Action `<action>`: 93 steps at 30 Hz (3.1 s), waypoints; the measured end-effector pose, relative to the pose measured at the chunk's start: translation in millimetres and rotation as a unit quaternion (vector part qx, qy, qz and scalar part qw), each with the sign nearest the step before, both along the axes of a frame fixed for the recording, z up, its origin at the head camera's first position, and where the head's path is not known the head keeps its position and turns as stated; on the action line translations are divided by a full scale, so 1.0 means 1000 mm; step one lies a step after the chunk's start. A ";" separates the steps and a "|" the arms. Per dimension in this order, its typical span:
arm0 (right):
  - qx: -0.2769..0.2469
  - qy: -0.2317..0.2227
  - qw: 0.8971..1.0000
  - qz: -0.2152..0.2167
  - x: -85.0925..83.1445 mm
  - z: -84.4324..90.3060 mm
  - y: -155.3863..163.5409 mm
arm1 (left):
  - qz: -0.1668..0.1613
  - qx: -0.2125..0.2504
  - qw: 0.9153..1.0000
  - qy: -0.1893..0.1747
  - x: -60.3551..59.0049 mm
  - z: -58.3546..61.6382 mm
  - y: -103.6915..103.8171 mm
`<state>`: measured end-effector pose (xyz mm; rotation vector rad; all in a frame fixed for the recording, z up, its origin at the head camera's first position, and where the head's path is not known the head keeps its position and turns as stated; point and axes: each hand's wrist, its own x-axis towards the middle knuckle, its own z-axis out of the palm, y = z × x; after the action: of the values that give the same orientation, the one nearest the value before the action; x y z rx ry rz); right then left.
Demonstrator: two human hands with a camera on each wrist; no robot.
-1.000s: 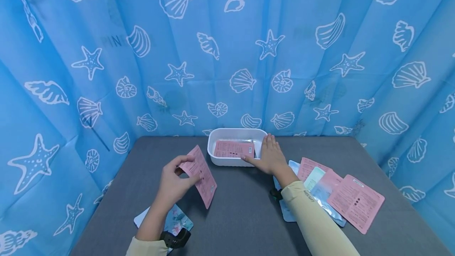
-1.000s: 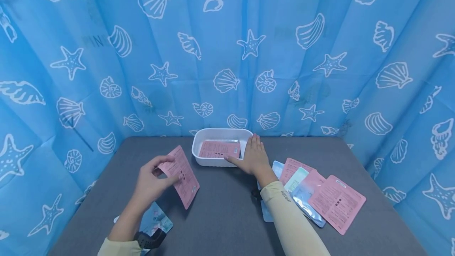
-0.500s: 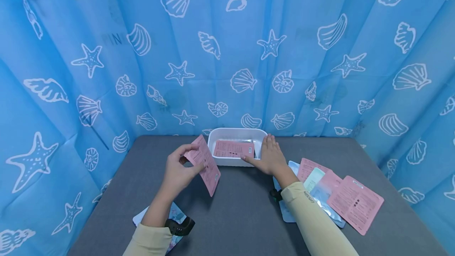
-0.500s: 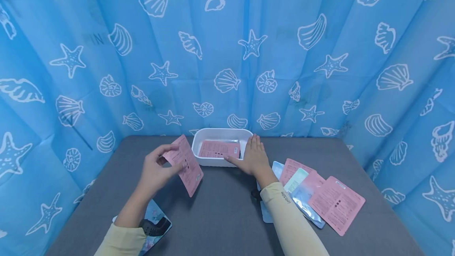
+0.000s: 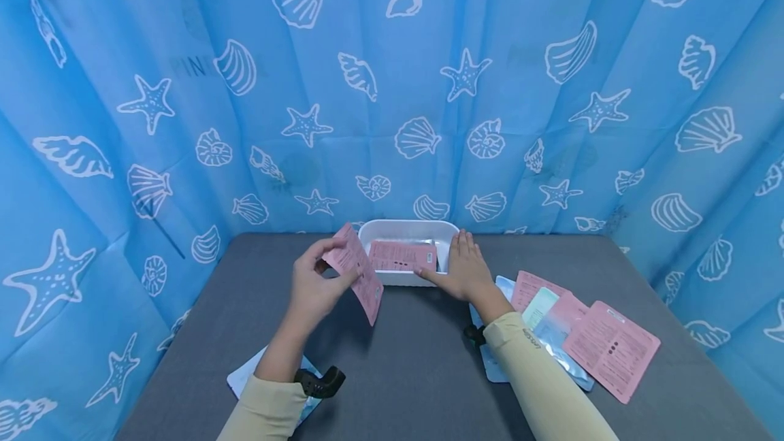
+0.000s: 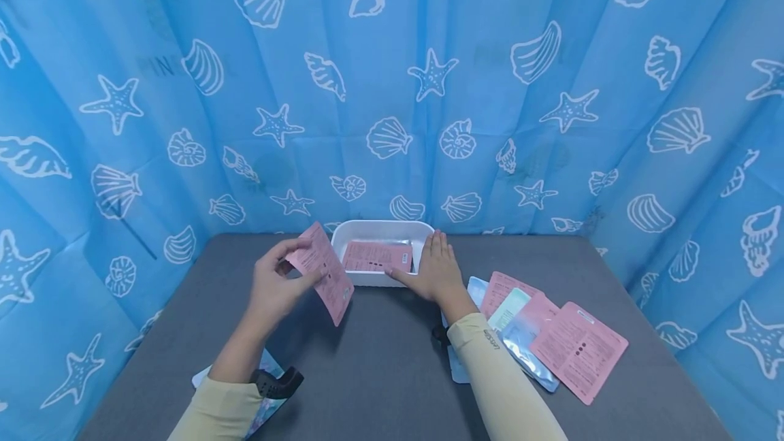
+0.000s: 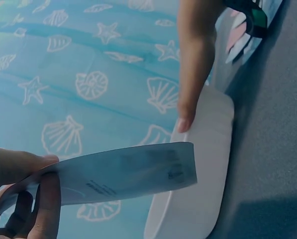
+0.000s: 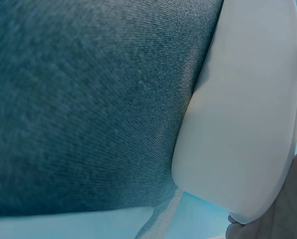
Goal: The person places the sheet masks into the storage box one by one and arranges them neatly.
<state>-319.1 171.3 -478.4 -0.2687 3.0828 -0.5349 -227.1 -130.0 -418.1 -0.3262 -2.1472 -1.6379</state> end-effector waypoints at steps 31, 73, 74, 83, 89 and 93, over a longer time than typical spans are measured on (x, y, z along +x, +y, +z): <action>0.003 0.001 1.000 0.000 0.002 0.002 -0.001 | 0.078 0.068 0.993 0.053 -0.025 -0.010 0.012; 0.005 0.006 1.000 -0.003 0.000 -0.001 0.000 | -0.026 -0.016 0.994 -0.109 -0.028 -0.047 0.028; 0.004 0.007 1.000 -0.004 0.000 0.000 0.000 | -0.026 -0.025 0.993 -0.113 -0.028 -0.048 0.029; 0.007 0.003 1.000 -0.006 -0.001 -0.002 0.000 | -0.043 -0.138 0.985 -0.094 -0.023 -0.058 0.031; 0.011 -0.001 1.000 -0.008 -0.002 -0.003 0.000 | -0.045 -0.188 0.976 -0.104 -0.017 -0.062 0.033; 0.016 -0.003 1.000 -0.008 -0.003 -0.002 0.000 | -0.048 -0.195 0.973 -0.114 -0.015 -0.066 0.034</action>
<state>-321.9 171.4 -480.8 -0.2426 3.0868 -0.4868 -242.2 -96.0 -483.8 -0.3767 -2.6688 -1.3442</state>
